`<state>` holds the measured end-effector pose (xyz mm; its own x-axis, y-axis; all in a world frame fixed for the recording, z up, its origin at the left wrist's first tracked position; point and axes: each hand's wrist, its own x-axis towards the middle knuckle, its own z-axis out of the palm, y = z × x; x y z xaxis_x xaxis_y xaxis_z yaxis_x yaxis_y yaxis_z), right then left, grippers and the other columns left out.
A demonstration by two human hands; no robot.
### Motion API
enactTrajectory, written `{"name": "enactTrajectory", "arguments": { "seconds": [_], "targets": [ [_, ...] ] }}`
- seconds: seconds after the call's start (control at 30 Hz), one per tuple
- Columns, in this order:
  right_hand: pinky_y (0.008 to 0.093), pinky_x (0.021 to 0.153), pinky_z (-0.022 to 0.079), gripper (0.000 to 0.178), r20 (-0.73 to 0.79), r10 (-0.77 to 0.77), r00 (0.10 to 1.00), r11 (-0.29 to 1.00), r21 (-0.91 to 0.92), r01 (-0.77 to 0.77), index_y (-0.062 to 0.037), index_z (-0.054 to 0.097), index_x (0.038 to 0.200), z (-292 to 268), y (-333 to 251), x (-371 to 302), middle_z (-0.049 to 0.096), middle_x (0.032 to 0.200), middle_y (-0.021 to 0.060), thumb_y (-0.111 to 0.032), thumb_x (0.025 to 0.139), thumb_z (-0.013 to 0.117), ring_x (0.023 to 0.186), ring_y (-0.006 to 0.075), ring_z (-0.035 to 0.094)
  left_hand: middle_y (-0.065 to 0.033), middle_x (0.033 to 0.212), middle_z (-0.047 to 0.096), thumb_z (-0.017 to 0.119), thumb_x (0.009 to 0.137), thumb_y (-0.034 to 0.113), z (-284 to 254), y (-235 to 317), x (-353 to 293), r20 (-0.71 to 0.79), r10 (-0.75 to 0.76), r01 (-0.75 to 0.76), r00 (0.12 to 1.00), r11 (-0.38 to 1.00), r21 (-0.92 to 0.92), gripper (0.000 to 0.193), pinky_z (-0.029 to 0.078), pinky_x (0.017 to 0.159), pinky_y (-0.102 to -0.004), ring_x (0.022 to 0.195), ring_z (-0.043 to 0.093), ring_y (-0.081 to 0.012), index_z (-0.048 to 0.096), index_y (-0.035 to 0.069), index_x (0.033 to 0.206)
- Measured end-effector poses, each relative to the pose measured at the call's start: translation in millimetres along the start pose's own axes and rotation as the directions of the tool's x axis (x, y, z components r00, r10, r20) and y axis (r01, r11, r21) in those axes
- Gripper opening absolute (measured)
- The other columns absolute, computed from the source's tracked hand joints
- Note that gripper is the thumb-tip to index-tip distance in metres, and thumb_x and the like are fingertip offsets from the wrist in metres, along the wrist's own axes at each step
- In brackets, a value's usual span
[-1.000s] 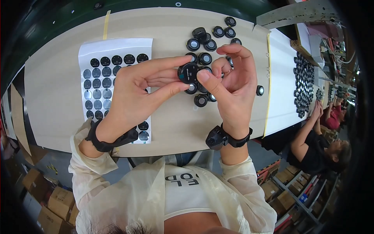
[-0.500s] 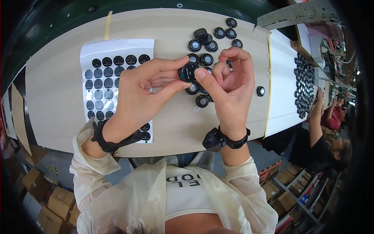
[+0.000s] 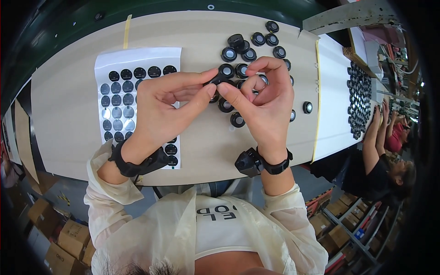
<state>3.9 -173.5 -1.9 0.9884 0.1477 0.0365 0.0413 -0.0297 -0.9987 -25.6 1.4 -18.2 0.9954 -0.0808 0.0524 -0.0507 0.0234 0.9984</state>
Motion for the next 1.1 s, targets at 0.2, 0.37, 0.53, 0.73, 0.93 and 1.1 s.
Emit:
{"name": "enactTrajectory", "arguments": {
  "seconds": [0.2,0.37,0.53,0.73,0.93,1.1],
  "targets": [
    [0.0170,0.062,0.043,0.043,-0.017,-0.034,0.999,0.966,-0.258,0.029,-0.0004,0.048,0.114,-3,-2,3,0.060,0.098,0.0073,0.003,0.078,0.072,0.066,0.0036,0.050,-0.0114,0.098,0.069,0.067,0.082,-0.003,-1,3,7,-0.002,-0.086,0.084,0.996,0.980,-0.183,0.036,0.055,0.076,-0.0231,0.088,0.067,-0.0135,0.062,0.000,0.117],
    [0.0233,0.074,0.050,0.043,0.216,0.082,0.973,0.968,0.215,-0.129,0.0009,0.043,0.125,1,-10,0,0.067,0.102,0.0145,-0.006,0.088,0.063,0.088,0.0105,0.061,-0.0103,0.096,0.069,0.066,0.080,-0.006,-4,16,9,0.092,-0.180,0.200,0.979,0.929,-0.311,0.038,0.055,0.076,-0.0231,0.088,0.067,-0.0140,0.062,-0.001,0.117],
    [0.0254,0.080,0.050,0.043,0.223,0.104,0.969,0.957,0.242,-0.159,0.0017,0.040,0.129,-1,-11,-2,0.069,0.099,0.0158,-0.006,0.091,0.060,0.092,0.0129,0.063,-0.0102,0.093,0.069,0.066,0.077,-0.008,-6,22,7,0.153,-0.186,0.215,0.971,0.955,-0.204,0.040,0.054,0.076,-0.0228,0.088,0.067,-0.0140,0.062,-0.002,0.117],
    [0.0245,0.079,0.050,0.044,0.199,0.113,0.973,0.966,0.206,-0.155,0.0017,0.039,0.130,3,-10,-3,0.070,0.092,0.0141,-0.005,0.091,0.059,0.086,0.0128,0.064,-0.0084,0.088,0.069,0.067,0.077,-0.007,-10,18,4,0.165,-0.234,0.263,0.958,0.948,-0.179,0.039,0.054,0.075,-0.0223,0.087,0.067,-0.0132,0.063,-0.002,0.116],
    [0.0292,0.090,0.046,0.049,0.091,-0.035,0.995,0.995,-0.088,0.043,0.0003,0.042,0.129,5,4,2,0.064,0.110,0.0137,-0.006,0.086,0.064,0.102,0.0168,0.060,-0.0050,0.098,0.068,0.063,0.080,-0.008,-57,17,39,0.090,-0.233,0.181,0.968,0.903,0.389,0.037,0.052,0.074,-0.0203,0.085,0.066,-0.0100,0.065,0.003,0.115],
    [0.0332,0.098,0.041,0.048,0.163,-0.080,0.983,0.987,-0.122,0.100,-0.0004,0.046,0.126,6,4,4,0.055,0.123,0.0133,-0.006,0.083,0.066,0.115,0.0207,0.053,-0.0085,0.114,0.065,0.068,0.078,0.002,-148,-8,80,0.014,0.195,-0.093,0.981,0.401,0.911,0.047,0.049,0.090,-0.0301,0.100,0.063,-0.0223,0.061,0.011,0.123]
  ]
}}
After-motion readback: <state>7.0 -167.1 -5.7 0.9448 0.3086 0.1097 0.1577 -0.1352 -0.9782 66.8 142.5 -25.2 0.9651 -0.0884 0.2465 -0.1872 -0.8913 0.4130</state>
